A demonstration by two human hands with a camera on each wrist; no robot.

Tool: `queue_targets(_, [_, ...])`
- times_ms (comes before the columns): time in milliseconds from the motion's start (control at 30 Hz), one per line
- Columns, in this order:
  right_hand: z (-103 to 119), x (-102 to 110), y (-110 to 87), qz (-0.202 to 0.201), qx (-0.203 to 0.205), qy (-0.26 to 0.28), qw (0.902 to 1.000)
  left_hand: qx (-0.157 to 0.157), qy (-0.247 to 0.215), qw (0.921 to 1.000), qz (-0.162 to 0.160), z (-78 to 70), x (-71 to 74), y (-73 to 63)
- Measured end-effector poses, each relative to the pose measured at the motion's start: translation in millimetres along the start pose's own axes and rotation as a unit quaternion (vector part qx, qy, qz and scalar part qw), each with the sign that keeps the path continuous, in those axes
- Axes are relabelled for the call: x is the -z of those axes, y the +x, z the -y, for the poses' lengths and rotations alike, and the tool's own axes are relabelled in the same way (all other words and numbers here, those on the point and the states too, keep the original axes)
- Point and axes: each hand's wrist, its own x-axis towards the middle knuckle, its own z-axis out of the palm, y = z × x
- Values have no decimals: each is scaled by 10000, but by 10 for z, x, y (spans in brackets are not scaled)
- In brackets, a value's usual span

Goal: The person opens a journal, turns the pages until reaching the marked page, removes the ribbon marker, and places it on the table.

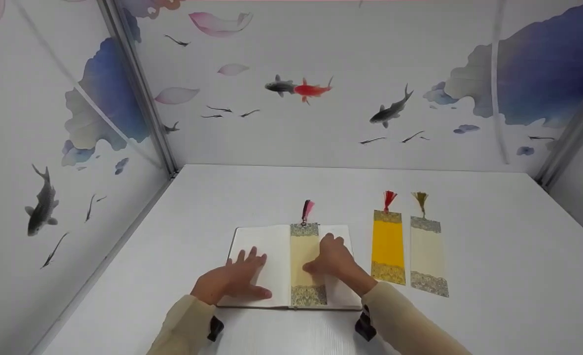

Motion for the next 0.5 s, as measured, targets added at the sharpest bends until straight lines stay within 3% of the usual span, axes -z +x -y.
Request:
queue_targets(233, [2, 78, 20, 277, -198, -127, 9993, -36, -25, 10000, 21, 6, -25, 0])
queue_targets(500, [-167, 181, 139, 617, -474, 356, 9963, -14, 76, 10000, -51, -21, -17, -23])
